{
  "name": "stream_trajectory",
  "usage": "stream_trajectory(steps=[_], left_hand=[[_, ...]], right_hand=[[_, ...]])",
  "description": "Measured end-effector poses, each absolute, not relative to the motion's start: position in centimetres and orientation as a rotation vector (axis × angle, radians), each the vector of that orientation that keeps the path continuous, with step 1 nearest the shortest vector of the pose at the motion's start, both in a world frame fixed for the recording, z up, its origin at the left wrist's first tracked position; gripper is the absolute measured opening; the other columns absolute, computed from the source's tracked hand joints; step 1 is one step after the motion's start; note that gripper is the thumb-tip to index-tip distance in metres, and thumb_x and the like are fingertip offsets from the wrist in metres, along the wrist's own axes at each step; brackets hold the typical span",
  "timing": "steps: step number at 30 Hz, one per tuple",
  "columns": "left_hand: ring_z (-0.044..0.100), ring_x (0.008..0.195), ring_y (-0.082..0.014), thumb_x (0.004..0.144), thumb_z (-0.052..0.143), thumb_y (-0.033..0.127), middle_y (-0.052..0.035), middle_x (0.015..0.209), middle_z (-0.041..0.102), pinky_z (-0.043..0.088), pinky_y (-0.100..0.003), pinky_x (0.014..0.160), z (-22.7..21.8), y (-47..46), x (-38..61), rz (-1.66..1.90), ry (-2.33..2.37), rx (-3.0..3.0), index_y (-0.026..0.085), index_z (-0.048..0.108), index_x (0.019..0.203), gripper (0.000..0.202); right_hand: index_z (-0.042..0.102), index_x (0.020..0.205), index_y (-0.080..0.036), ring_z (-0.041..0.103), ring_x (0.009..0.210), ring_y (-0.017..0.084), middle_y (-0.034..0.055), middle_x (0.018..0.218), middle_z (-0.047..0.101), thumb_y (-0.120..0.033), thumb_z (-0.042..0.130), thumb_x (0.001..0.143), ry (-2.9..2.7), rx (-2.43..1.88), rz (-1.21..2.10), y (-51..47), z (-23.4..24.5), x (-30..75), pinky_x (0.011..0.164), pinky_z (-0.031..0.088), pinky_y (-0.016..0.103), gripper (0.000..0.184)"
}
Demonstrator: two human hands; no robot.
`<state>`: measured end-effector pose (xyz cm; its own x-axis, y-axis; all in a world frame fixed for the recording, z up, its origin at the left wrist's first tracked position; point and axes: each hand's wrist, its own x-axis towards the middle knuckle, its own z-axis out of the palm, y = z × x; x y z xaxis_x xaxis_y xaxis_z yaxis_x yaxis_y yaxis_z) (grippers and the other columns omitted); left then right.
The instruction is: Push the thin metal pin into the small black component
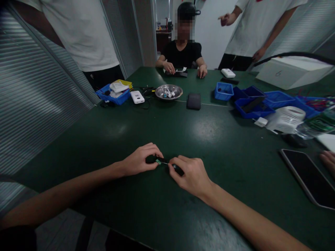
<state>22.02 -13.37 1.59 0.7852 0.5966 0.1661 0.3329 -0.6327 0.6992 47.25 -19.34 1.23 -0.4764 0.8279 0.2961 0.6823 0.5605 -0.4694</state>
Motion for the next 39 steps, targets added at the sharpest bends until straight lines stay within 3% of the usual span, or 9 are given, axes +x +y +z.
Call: stream_trajectory(steps=[10,23,31,39], left_hand=[[0.057,0.102,-0.0228,0.089,0.066,0.016,-0.0064,0.106,0.066,0.044,-0.035,0.091,1.5,-13.4,22.1,0.482,0.695,2.332,0.019,0.066,0.112,0.023],[0.057,0.100,-0.0227,0.097,0.063,0.027,-0.0077,0.106,0.067,0.043,-0.036,0.092,1.5,-13.6,22.3,0.456,0.601,2.427,0.019,0.065,0.111,0.017],[0.057,0.107,-0.0241,0.093,0.066,0.025,-0.0094,0.115,0.065,0.043,-0.038,0.098,1.9,-13.8,22.3,0.456,0.601,2.432,0.019,0.062,0.124,0.032],[0.057,0.104,-0.0244,0.099,0.062,0.031,-0.0096,0.109,0.065,0.044,-0.039,0.095,2.3,-13.0,21.2,0.391,0.597,2.425,0.019,0.066,0.115,0.020]], right_hand=[[0.072,0.097,-0.019,0.059,0.058,0.011,-0.0002,0.074,0.065,-0.026,0.055,0.102,-2.400,-0.964,0.371,-19.4,1.0,47.1,0.055,0.036,0.025,0.019],[0.072,0.102,-0.019,0.062,0.064,0.012,0.0019,0.081,0.069,-0.029,0.050,0.106,-2.410,-1.081,0.297,-19.2,0.7,47.0,0.058,0.037,0.025,0.025],[0.073,0.101,-0.019,0.061,0.059,0.011,0.0020,0.081,0.070,-0.032,0.051,0.105,-2.310,-1.195,0.299,-19.1,0.7,47.1,0.056,0.039,0.024,0.026],[0.072,0.100,-0.019,0.065,0.065,0.013,0.0026,0.083,0.072,-0.034,0.051,0.105,-2.252,-1.235,0.370,-19.1,0.7,47.4,0.061,0.045,0.024,0.026]])
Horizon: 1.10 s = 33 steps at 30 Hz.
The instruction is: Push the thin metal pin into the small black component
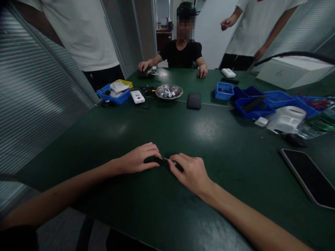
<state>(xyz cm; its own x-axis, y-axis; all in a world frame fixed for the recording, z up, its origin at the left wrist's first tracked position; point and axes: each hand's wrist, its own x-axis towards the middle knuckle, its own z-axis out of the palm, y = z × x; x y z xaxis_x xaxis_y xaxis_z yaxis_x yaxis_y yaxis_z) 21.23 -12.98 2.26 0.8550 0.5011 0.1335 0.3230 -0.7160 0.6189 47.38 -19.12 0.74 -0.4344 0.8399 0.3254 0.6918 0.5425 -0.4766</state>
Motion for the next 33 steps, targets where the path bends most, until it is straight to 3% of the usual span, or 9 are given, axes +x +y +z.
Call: stream_trajectory(steps=[7,14,20,26,29,33], left_hand=[[0.057,0.112,-0.0243,0.101,0.058,0.035,-0.0086,0.119,0.063,0.047,-0.039,0.095,1.7,-7.4,15.8,0.447,0.862,2.394,0.025,0.068,0.121,0.024],[0.059,0.098,-0.0247,0.092,0.065,0.041,-0.0086,0.106,0.066,0.045,-0.036,0.087,0.1,-0.4,3.0,0.602,1.722,2.337,0.020,0.072,0.113,0.029],[0.062,0.090,-0.0223,0.087,0.075,0.043,-0.0070,0.102,0.068,0.043,-0.028,0.076,0.0,0.2,-2.9,0.602,2.328,1.917,0.018,0.072,0.112,0.035],[0.055,0.071,-0.0176,0.083,0.078,0.056,-0.0004,0.078,0.063,0.037,-0.028,0.066,1.5,-0.9,-3.5,0.443,2.482,1.606,0.013,0.072,0.096,0.045],[0.050,0.067,-0.0164,0.087,0.076,0.050,0.0018,0.067,0.056,0.036,-0.027,0.065,1.9,-1.3,-3.3,0.447,2.484,1.610,0.013,0.071,0.090,0.037],[0.051,0.069,-0.0136,0.097,0.067,0.041,0.0025,0.072,0.059,0.037,-0.024,0.065,1.9,-1.6,-3.0,0.622,2.474,1.684,0.011,0.066,0.101,0.031]], right_hand=[[0.072,0.102,-0.019,0.065,0.063,0.013,0.0027,0.084,0.073,-0.034,0.050,0.105,-2.256,-1.215,0.401,-19.3,0.9,47.6,0.062,0.047,0.025,0.027],[0.073,0.102,-0.019,0.063,0.062,0.012,0.0027,0.083,0.072,-0.034,0.050,0.105,-2.255,-1.204,0.412,-19.5,1.2,47.6,0.059,0.046,0.024,0.027],[0.073,0.101,-0.019,0.063,0.061,0.012,0.0032,0.082,0.073,-0.034,0.050,0.105,-2.268,-1.198,0.390,-19.6,1.2,47.7,0.059,0.045,0.024,0.028],[0.072,0.102,-0.019,0.065,0.065,0.013,0.0033,0.085,0.073,-0.034,0.050,0.105,-2.281,-1.191,0.403,-19.6,1.1,47.9,0.061,0.046,0.024,0.027],[0.072,0.101,-0.019,0.064,0.064,0.013,0.0029,0.084,0.073,-0.033,0.050,0.105,-2.276,-1.192,0.399,-19.6,1.1,47.9,0.060,0.045,0.024,0.027],[0.073,0.101,-0.018,0.064,0.064,0.013,0.0030,0.084,0.073,-0.032,0.050,0.105,-2.273,-1.191,0.397,-19.6,1.3,47.9,0.061,0.046,0.025,0.027]])
